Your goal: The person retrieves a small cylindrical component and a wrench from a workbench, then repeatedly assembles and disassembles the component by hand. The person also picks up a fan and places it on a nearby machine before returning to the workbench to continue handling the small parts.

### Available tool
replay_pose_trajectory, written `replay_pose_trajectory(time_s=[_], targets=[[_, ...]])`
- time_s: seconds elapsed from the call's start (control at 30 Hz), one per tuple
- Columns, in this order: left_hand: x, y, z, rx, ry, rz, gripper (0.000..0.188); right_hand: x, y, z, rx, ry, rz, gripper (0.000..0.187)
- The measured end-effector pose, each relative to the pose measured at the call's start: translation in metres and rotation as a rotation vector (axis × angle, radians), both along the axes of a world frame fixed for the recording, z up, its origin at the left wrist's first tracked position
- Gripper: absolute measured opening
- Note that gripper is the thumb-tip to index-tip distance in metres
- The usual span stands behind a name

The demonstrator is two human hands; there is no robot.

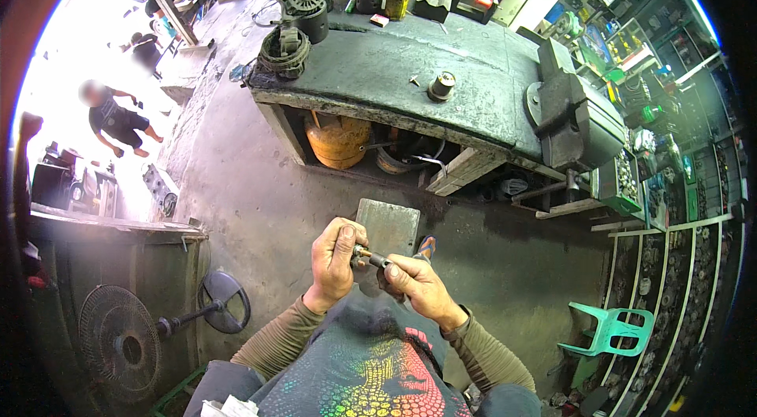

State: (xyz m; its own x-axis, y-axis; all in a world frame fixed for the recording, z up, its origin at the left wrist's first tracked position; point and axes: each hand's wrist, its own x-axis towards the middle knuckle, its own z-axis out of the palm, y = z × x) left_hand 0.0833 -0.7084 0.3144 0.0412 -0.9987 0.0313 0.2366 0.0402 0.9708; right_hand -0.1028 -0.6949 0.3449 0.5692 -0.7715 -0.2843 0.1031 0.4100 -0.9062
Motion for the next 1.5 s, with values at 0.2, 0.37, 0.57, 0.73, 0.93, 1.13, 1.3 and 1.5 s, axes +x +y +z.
replay_pose_trajectory(time_s=[0.2, 0.37, 0.57, 0.73, 0.93, 1.13, 1.3, 1.5], targets=[[-0.036, -0.059, -0.004, 0.358, -0.045, -0.302, 0.034, -0.072, -0.117, -0.005, -0.953, 0.525, 0.527, 0.028], [-0.091, -0.104, 0.001, 0.275, -0.355, -0.089, 0.03, -0.101, -0.16, -0.031, -0.346, 0.219, 0.376, 0.042], [-0.138, -0.131, -0.018, -0.181, -0.697, 0.22, 0.019, -0.105, -0.132, -0.085, 0.809, -0.826, -0.02, 0.046], [-0.156, -0.156, -0.041, 0.001, -0.473, 0.136, 0.029, -0.147, -0.181, -0.092, 0.573, -0.486, 0.074, 0.048], [-0.138, -0.209, -0.098, -0.19, -0.464, 0.068, 0.026, -0.127, -0.217, -0.134, 0.506, -0.543, -0.019, 0.042], [-0.086, -0.252, -0.199, -0.008, -0.281, -0.06, 0.03, -0.096, -0.241, -0.23, 0.385, -0.381, -0.113, 0.04], [-0.067, -0.266, -0.264, 0.281, -0.142, -0.419, 0.034, -0.094, -0.279, -0.267, -0.266, 0.266, 0.234, 0.035], [-0.051, -0.272, -0.307, 0.796, -0.075, -0.891, 0.043, -0.096, -0.298, -0.299, -1.023, 0.592, 0.542, 0.034]])
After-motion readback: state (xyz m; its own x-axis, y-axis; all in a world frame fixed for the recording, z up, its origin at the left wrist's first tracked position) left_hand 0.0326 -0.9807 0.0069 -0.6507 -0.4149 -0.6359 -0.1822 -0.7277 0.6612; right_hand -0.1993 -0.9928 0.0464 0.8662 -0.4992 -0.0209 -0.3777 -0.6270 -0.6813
